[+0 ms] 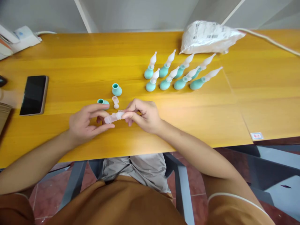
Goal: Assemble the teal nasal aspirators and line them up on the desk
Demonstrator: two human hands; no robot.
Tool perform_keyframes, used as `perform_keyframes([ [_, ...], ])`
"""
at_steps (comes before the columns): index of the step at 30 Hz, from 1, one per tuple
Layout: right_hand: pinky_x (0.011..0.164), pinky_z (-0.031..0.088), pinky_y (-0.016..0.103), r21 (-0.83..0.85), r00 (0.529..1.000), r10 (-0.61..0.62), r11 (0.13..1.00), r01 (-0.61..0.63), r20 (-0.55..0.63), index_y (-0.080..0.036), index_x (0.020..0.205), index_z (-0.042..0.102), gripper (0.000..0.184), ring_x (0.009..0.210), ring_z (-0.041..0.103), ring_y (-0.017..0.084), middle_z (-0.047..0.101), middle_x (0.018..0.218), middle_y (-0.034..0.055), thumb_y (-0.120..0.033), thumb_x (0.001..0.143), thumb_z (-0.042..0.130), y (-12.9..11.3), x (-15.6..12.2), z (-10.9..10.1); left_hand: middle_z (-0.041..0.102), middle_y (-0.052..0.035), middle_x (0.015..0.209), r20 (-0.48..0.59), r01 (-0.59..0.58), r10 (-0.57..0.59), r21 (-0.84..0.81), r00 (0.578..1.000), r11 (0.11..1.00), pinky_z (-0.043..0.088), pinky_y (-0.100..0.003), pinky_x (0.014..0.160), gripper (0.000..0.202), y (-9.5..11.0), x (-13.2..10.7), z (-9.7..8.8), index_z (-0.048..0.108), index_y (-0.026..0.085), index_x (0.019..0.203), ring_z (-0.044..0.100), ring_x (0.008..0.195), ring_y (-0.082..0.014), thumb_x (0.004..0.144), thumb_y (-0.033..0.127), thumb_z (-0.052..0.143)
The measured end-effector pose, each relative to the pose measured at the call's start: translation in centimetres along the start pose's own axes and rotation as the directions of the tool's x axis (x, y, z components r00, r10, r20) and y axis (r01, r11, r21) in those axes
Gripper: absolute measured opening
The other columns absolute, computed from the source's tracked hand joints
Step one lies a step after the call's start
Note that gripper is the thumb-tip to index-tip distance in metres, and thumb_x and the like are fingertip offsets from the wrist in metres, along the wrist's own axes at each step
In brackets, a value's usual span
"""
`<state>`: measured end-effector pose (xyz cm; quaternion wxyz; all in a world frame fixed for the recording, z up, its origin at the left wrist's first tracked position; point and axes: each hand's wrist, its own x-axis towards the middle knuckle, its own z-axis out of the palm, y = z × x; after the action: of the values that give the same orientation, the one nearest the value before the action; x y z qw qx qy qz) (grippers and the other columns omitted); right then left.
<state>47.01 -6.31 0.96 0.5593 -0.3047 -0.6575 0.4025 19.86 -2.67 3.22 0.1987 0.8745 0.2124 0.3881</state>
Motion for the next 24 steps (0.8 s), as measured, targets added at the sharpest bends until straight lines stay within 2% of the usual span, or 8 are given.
perform_keyframes([
  [3, 0.053, 0.055, 0.024, -0.045, 0.999, -0.006, 0.999, 0.004, -0.054, -0.026, 0.089, 0.07, 0.045, 0.051, 0.07, 0.012, 0.08, 0.069, -0.0036, -0.057, 0.119, 0.083, -0.4, 0.4, -0.1, 0.083, 0.0049, 0.09, -0.028, 0.024, -0.027, -0.102, 0.999, 0.995, 0.053, -0.026, 0.059, 0.053, -0.4, -0.3, -0.4, 0.06, 0.031, 0.166, 0.069, 0.061, -0.0113, 0.125, 0.062, 0.073],
  [7, 0.052, 0.048, 0.024, -0.083, 0.996, -0.027, 0.996, 0.02, -0.089, -0.027, 0.086, 0.062, 0.048, 0.048, 0.06, 0.011, 0.068, 0.06, -0.0078, -0.054, 0.121, 0.081, -0.3, 0.7, -0.3, 0.075, 0.003, 0.097, -0.216, 0.113, -0.103, 0.037, 0.971, 0.993, 0.057, -0.035, 0.072, 0.033, -1.5, -0.5, -1.5, 0.063, 0.032, 0.158, 0.064, 0.074, -0.0143, 0.127, 0.044, 0.063],
  [8, 0.052, 0.046, 0.024, -0.086, 0.996, -0.031, 0.996, 0.024, -0.087, -0.027, 0.085, 0.061, 0.048, 0.048, 0.058, 0.01, 0.066, 0.059, -0.0085, -0.052, 0.121, 0.081, -0.2, 0.7, -0.4, 0.074, 0.0012, 0.106, -0.19, 0.173, -0.152, 0.101, 0.97, 0.98, 0.06, -0.038, 0.081, 0.036, -1.9, -0.4, -1.8, 0.062, 0.031, 0.158, 0.066, 0.083, -0.0161, 0.125, 0.044, 0.066],
  [12, 0.051, 0.041, 0.025, -0.093, 0.999, 0.04, 0.995, -0.041, -0.013, -0.027, 0.085, 0.058, 0.05, 0.046, 0.054, 0.009, 0.061, 0.058, -0.0099, -0.052, 0.123, 0.078, 0.0, 0.7, -0.7, 0.068, -0.01, 0.14, -0.036, 0.208, -0.207, 0.308, 0.978, 0.928, 0.063, -0.052, 0.113, 0.062, -2.5, 0.3, -2.8, 0.055, 0.026, 0.16, 0.069, 0.124, -0.0312, 0.108, 0.046, 0.083],
  [15, 0.052, 0.039, 0.026, -0.14, 0.99, 0.131, 0.983, -0.121, 0.061, -0.027, 0.085, 0.057, 0.052, 0.048, 0.052, 0.01, 0.061, 0.058, -0.0091, -0.058, 0.123, 0.075, -0.3, 0.7, -1.0, 0.066, -0.0154, 0.148, 0.157, 0.298, -0.396, 0.431, 0.904, 0.852, 0.058, -0.06, 0.128, 0.057, -2.3, 0.9, -2.9, 0.056, 0.022, 0.156, 0.065, 0.143, -0.04, 0.107, 0.037, 0.08],
  [19, 0.055, 0.037, 0.028, -0.253, 0.979, 0.161, 0.959, -0.126, 0.123, -0.025, 0.078, 0.057, 0.062, 0.053, 0.049, 0.01, 0.059, 0.06, -0.0071, -0.066, 0.123, 0.073, -1.1, 1.1, -1.3, 0.074, -0.0139, 0.137, 0.28, 0.367, -0.504, 0.421, 0.817, 0.83, 0.064, -0.054, 0.117, 0.025, -2.5, 1.2, -2.3, 0.066, 0.021, 0.137, 0.075, 0.128, -0.0358, 0.116, 0.035, 0.067],
  [21, 0.056, 0.036, 0.029, -0.288, 0.977, 0.148, 0.952, -0.098, 0.155, -0.024, 0.073, 0.055, 0.069, 0.054, 0.048, 0.01, 0.057, 0.06, -0.0057, -0.067, 0.125, 0.067, -1.4, 1.2, -1.4, 0.075, -0.0143, 0.132, 0.294, 0.371, -0.5, 0.398, 0.815, 0.839, 0.066, -0.052, 0.109, 0.021, -2.8, 1.1, -2.1, 0.069, 0.021, 0.128, 0.077, 0.119, -0.0359, 0.117, 0.039, 0.066],
  [24, 0.056, 0.034, 0.03, -0.305, 0.976, 0.126, 0.95, -0.068, 0.176, -0.023, 0.068, 0.051, 0.073, 0.054, 0.046, 0.009, 0.055, 0.06, -0.0051, -0.064, 0.128, 0.062, -1.6, 1.3, -1.4, 0.075, -0.0148, 0.128, 0.237, 0.358, -0.461, 0.373, 0.855, 0.856, 0.065, -0.051, 0.105, 0.02, -2.7, 0.8, -1.8, 0.072, 0.021, 0.125, 0.077, 0.116, -0.0359, 0.115, 0.037, 0.066],
])
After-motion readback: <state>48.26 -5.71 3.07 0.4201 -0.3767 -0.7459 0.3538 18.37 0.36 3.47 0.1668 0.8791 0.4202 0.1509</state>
